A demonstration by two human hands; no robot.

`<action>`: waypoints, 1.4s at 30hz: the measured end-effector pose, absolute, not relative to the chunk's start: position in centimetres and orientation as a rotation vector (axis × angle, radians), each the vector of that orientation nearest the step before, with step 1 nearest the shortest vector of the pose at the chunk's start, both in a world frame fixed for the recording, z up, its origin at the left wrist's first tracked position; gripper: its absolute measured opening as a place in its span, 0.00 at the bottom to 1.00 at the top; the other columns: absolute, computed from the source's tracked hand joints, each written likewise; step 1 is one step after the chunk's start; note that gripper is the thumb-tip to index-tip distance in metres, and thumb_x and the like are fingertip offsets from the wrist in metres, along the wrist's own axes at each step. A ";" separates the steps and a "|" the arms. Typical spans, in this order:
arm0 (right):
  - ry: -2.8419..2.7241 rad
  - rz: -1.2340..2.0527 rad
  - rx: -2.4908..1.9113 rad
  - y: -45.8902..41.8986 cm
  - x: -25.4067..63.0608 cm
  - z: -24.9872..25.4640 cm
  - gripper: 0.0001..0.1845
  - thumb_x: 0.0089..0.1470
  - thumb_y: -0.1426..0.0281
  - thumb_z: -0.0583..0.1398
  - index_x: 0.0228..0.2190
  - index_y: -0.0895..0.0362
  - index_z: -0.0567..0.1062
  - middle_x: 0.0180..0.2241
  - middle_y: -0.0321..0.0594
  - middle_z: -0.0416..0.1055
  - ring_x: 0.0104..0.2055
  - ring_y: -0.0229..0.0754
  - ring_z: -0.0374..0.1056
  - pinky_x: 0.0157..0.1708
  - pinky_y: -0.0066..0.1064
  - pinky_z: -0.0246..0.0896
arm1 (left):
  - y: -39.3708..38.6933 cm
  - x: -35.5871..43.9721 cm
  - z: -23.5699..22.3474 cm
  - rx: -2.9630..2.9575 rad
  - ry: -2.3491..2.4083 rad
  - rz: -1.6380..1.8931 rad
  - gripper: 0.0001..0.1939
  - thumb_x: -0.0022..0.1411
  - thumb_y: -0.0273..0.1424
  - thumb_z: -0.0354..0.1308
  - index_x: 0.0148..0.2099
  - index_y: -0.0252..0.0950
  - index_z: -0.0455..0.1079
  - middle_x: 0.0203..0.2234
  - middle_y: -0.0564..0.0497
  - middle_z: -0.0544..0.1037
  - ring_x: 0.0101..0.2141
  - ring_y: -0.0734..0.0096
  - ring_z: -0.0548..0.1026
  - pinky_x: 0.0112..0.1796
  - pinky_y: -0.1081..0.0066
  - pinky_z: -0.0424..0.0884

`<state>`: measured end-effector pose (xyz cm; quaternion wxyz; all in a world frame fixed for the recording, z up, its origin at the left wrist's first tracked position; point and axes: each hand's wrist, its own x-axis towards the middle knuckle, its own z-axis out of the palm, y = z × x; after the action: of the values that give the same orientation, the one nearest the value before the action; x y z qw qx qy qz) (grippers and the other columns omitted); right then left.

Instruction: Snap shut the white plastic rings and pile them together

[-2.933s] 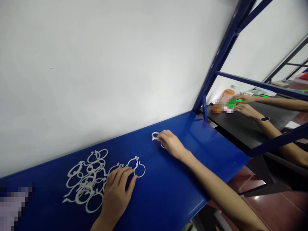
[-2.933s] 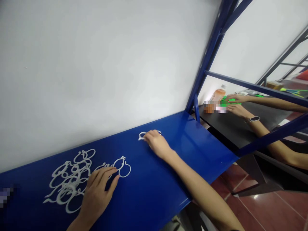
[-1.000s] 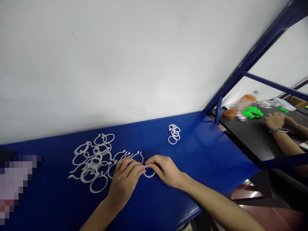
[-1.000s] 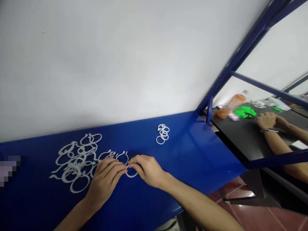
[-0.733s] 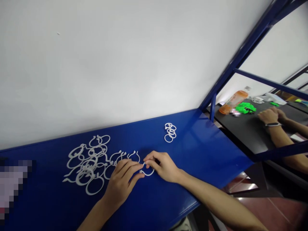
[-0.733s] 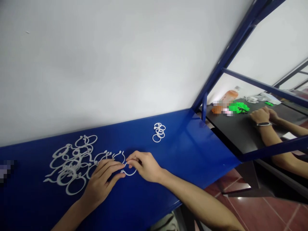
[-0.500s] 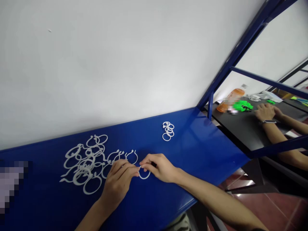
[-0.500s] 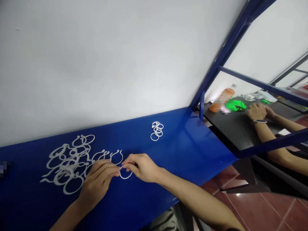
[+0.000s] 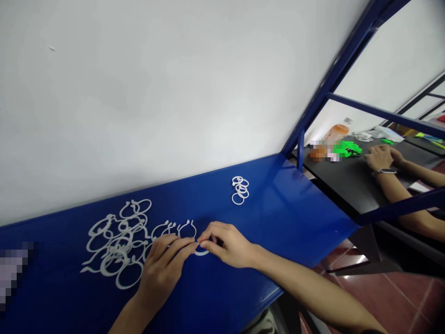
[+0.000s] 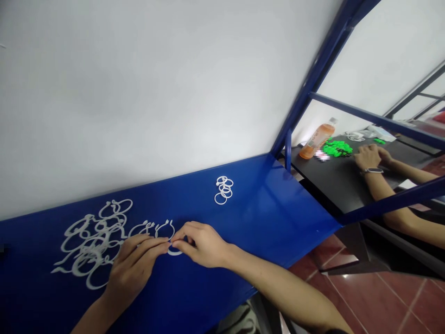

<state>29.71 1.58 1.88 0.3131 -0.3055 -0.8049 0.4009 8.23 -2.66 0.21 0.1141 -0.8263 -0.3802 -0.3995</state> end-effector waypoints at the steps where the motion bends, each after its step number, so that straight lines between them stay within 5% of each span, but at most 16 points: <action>1: -2.130 1.073 -0.822 1.6 29.7 2.0 0.07 0.64 0.68 0.60 0.40 0.57 0.76 0.36 0.38 0.74 0.31 0.34 0.68 0.34 0.25 0.65 | -2.7 8.2 0.2 -2.422 -1.101 -1.159 0.11 0.64 0.19 0.59 0.44 0.37 0.75 0.37 0.51 0.83 0.41 0.66 0.75 0.48 0.61 0.70; 4: -2.182 1.060 -0.793 1.8 29.9 2.1 0.06 0.62 0.69 0.61 0.40 0.57 0.76 0.35 0.38 0.73 0.32 0.35 0.68 0.36 0.26 0.67 | -3.0 8.3 0.1 -2.424 -1.060 -1.121 0.13 0.63 0.17 0.59 0.48 0.35 0.74 0.40 0.49 0.82 0.43 0.65 0.75 0.50 0.60 0.70; 9: -2.311 0.643 -0.726 4.5 31.9 2.0 0.08 0.67 0.71 0.55 0.42 0.57 0.75 0.45 0.46 0.73 0.48 0.42 0.69 0.51 0.35 0.66 | -3.1 8.5 0.0 -2.343 -1.188 -1.125 0.16 0.61 0.18 0.62 0.50 0.35 0.73 0.41 0.47 0.81 0.44 0.64 0.75 0.50 0.61 0.71; 17: -2.322 0.100 -1.154 12.2 38.0 1.5 0.12 0.66 0.71 0.54 0.45 0.54 0.78 0.49 0.46 0.70 0.44 0.45 0.69 0.45 0.37 0.68 | -1.9 7.8 -1.8 -2.295 -1.544 -0.722 0.13 0.67 0.36 0.57 0.50 0.36 0.74 0.48 0.42 0.77 0.50 0.50 0.71 0.51 0.50 0.70; 24: -2.358 0.014 -1.140 12.3 38.7 0.6 0.14 0.65 0.74 0.55 0.47 0.52 0.78 0.49 0.47 0.70 0.45 0.47 0.67 0.46 0.39 0.68 | -2.1 7.9 -2.0 -2.304 -1.564 -0.702 0.10 0.67 0.35 0.57 0.45 0.36 0.75 0.47 0.43 0.77 0.52 0.49 0.69 0.53 0.48 0.68; 34: -2.270 0.138 -1.049 8.3 36.2 2.7 0.13 0.67 0.73 0.53 0.47 0.55 0.76 0.47 0.49 0.71 0.47 0.48 0.66 0.46 0.44 0.68 | -2.1 8.3 -0.8 -2.330 -1.429 -0.893 0.05 0.68 0.29 0.57 0.40 0.40 0.75 0.43 0.48 0.79 0.48 0.57 0.71 0.55 0.50 0.64; 39: -2.320 0.606 -0.886 4.0 31.9 2.9 0.12 0.67 0.65 0.56 0.47 0.56 0.75 0.45 0.46 0.74 0.47 0.45 0.69 0.49 0.39 0.66 | -2.6 8.9 -0.2 -2.358 -1.336 -1.024 0.04 0.65 0.26 0.60 0.40 0.40 0.74 0.41 0.49 0.79 0.46 0.61 0.72 0.53 0.54 0.66; 42: -2.169 0.991 -0.970 1.8 29.6 2.7 0.14 0.64 0.62 0.60 0.47 0.56 0.74 0.38 0.40 0.76 0.39 0.40 0.72 0.40 0.31 0.67 | -2.9 9.3 0.1 -2.371 -1.247 -1.084 0.05 0.63 0.24 0.62 0.41 0.38 0.74 0.40 0.49 0.79 0.45 0.63 0.73 0.52 0.57 0.68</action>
<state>29.63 1.84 2.72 0.2800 -0.3616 -0.8088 0.3697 9.29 -2.93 0.15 0.1254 -0.8140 -0.4282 -0.3721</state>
